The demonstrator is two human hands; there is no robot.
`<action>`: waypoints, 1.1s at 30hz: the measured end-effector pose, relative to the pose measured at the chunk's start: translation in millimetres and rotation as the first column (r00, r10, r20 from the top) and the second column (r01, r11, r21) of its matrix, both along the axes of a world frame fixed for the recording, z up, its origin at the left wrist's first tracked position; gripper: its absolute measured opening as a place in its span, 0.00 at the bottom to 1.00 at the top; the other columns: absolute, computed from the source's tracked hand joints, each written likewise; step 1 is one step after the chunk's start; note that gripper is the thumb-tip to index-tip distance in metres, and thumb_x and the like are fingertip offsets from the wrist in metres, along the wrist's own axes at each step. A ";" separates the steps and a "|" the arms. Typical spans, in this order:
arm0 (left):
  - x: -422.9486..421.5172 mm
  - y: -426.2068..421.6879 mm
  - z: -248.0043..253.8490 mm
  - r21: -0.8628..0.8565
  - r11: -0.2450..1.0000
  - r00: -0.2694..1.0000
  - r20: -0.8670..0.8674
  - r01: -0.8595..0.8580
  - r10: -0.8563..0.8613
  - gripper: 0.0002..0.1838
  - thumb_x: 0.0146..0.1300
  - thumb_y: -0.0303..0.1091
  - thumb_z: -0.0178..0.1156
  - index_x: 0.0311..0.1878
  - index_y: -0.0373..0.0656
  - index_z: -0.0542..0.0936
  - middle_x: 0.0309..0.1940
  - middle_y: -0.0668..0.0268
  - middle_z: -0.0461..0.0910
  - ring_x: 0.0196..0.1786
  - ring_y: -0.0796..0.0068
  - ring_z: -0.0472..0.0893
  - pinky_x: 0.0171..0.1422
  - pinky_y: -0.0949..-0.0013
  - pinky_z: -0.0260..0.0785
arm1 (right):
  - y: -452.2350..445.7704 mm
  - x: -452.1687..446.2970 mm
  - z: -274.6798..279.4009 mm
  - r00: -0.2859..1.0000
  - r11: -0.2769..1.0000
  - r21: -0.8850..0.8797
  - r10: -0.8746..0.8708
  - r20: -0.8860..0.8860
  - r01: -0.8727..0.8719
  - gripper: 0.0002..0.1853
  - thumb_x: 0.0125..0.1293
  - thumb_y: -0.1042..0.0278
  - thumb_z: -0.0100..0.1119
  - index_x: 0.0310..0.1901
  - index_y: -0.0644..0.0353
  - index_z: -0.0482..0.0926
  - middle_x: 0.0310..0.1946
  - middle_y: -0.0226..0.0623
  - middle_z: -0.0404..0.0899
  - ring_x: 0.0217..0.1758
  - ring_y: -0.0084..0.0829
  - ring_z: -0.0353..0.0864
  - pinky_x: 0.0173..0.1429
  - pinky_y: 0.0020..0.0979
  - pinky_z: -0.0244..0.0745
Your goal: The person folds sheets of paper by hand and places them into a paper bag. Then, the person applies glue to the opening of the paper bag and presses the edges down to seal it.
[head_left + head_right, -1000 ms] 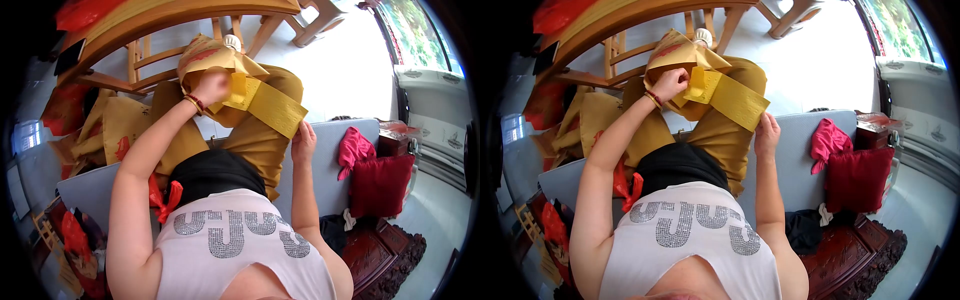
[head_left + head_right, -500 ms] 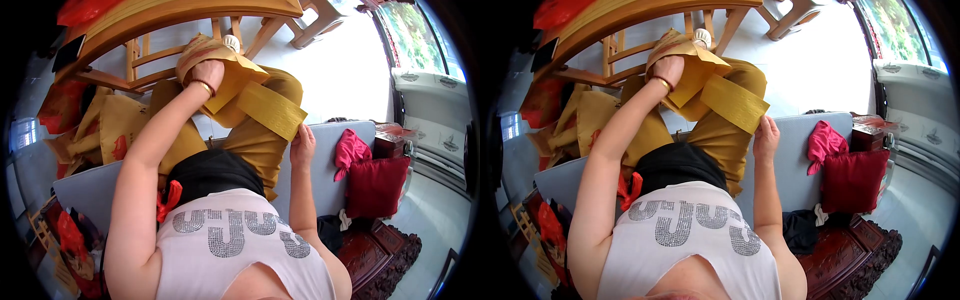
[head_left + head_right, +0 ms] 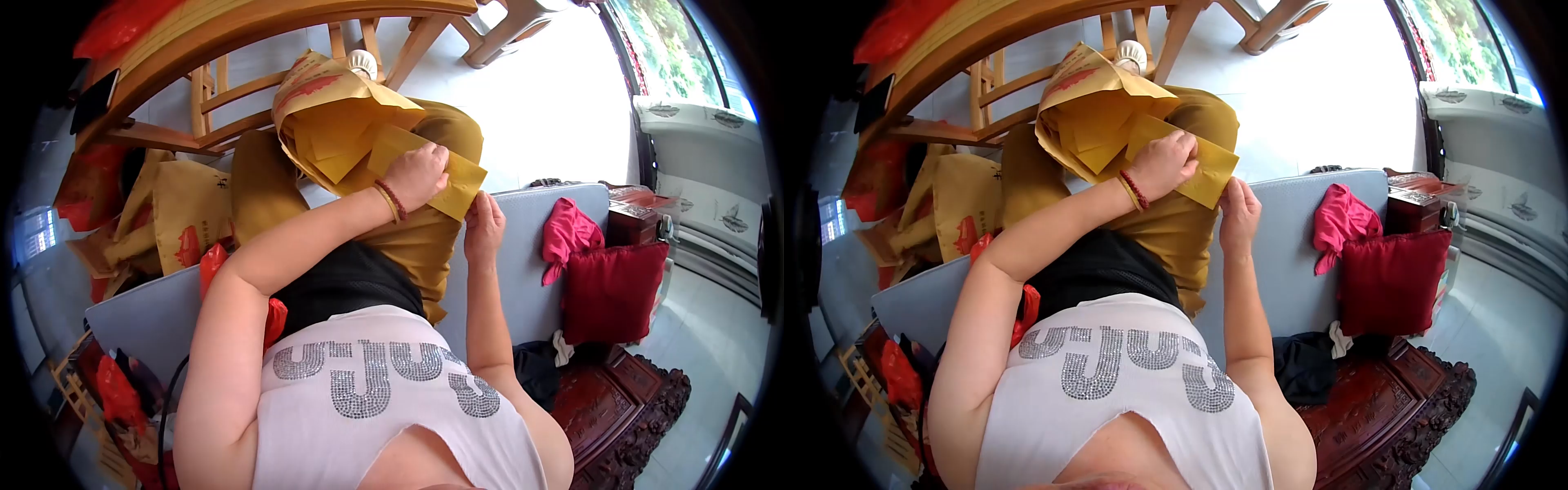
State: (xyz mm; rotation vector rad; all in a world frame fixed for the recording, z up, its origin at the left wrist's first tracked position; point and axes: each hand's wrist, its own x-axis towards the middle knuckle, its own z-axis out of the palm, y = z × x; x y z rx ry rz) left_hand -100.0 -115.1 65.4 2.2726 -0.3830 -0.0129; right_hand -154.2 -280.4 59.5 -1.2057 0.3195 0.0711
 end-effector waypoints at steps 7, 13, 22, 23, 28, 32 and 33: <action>2.2 2.8 -10.2 -0.065 0.998 1.000 0.012 -0.005 0.006 0.05 0.53 0.30 0.54 0.30 0.40 0.71 0.28 0.58 0.74 0.34 0.55 0.76 0.39 0.59 0.70 | 0.2 3.8 3.3 0.999 0.999 -0.005 0.033 -0.005 -0.033 0.11 0.66 0.69 0.50 0.41 0.69 0.76 0.31 0.32 0.78 0.31 0.20 0.76 0.36 0.20 0.71; 4.7 12.4 -8.1 -0.219 0.974 0.997 -0.040 0.059 -0.069 0.03 0.52 0.28 0.53 0.29 0.39 0.71 0.28 0.57 0.74 0.33 0.55 0.76 0.39 0.60 0.69 | 1.3 3.6 7.2 0.997 0.993 -0.103 0.054 -0.047 -0.059 0.10 0.65 0.70 0.52 0.40 0.69 0.76 0.30 0.31 0.78 0.31 0.19 0.75 0.36 0.20 0.70; 55.4 118.3 -20.3 0.589 0.808 0.913 -0.338 0.017 0.227 0.13 0.54 0.31 0.50 0.42 0.36 0.72 0.45 0.49 0.74 0.49 0.55 0.75 0.53 0.59 0.68 | 1.6 6.9 5.3 0.995 0.999 -0.032 -0.001 -0.100 -0.002 0.08 0.64 0.71 0.52 0.37 0.67 0.76 0.30 0.31 0.77 0.32 0.19 0.75 0.37 0.20 0.71; 59.2 134.3 -68.5 0.780 0.601 0.982 0.099 -0.176 0.159 0.16 0.57 0.30 0.48 0.49 0.41 0.74 0.50 0.51 0.74 0.52 0.58 0.74 0.57 0.62 0.66 | 3.8 7.7 4.9 0.995 0.999 -0.034 0.001 -0.095 -0.004 0.08 0.64 0.71 0.52 0.37 0.67 0.76 0.31 0.31 0.78 0.32 0.19 0.75 0.38 0.20 0.71; 85.8 149.0 -111.8 0.242 0.838 0.865 0.260 -0.489 0.430 0.16 0.59 0.28 0.44 0.47 0.39 0.77 0.49 0.53 0.74 0.52 0.60 0.74 0.57 0.64 0.66 | 3.0 6.8 4.2 0.996 1.000 -0.026 0.001 -0.086 -0.003 0.07 0.64 0.71 0.52 0.37 0.67 0.76 0.32 0.32 0.78 0.33 0.20 0.75 0.39 0.20 0.71; 62.6 114.5 -27.2 0.712 0.680 0.972 0.014 -0.175 0.236 0.12 0.58 0.32 0.47 0.38 0.38 0.78 0.45 0.53 0.77 0.40 0.58 0.80 0.44 0.61 0.73 | 0.2 4.3 2.7 0.997 1.000 -0.006 0.010 -0.072 -0.010 0.07 0.64 0.71 0.52 0.38 0.67 0.76 0.32 0.32 0.78 0.33 0.19 0.75 0.39 0.20 0.71; 52.0 97.5 -7.7 0.658 0.748 0.976 -0.087 -0.093 0.198 0.11 0.58 0.36 0.50 0.37 0.40 0.77 0.41 0.55 0.77 0.34 0.57 0.80 0.37 0.59 0.73 | 0.6 3.3 1.7 0.998 1.000 -0.031 -0.004 -0.057 0.003 0.08 0.64 0.71 0.52 0.38 0.67 0.76 0.32 0.32 0.78 0.33 0.19 0.75 0.39 0.20 0.71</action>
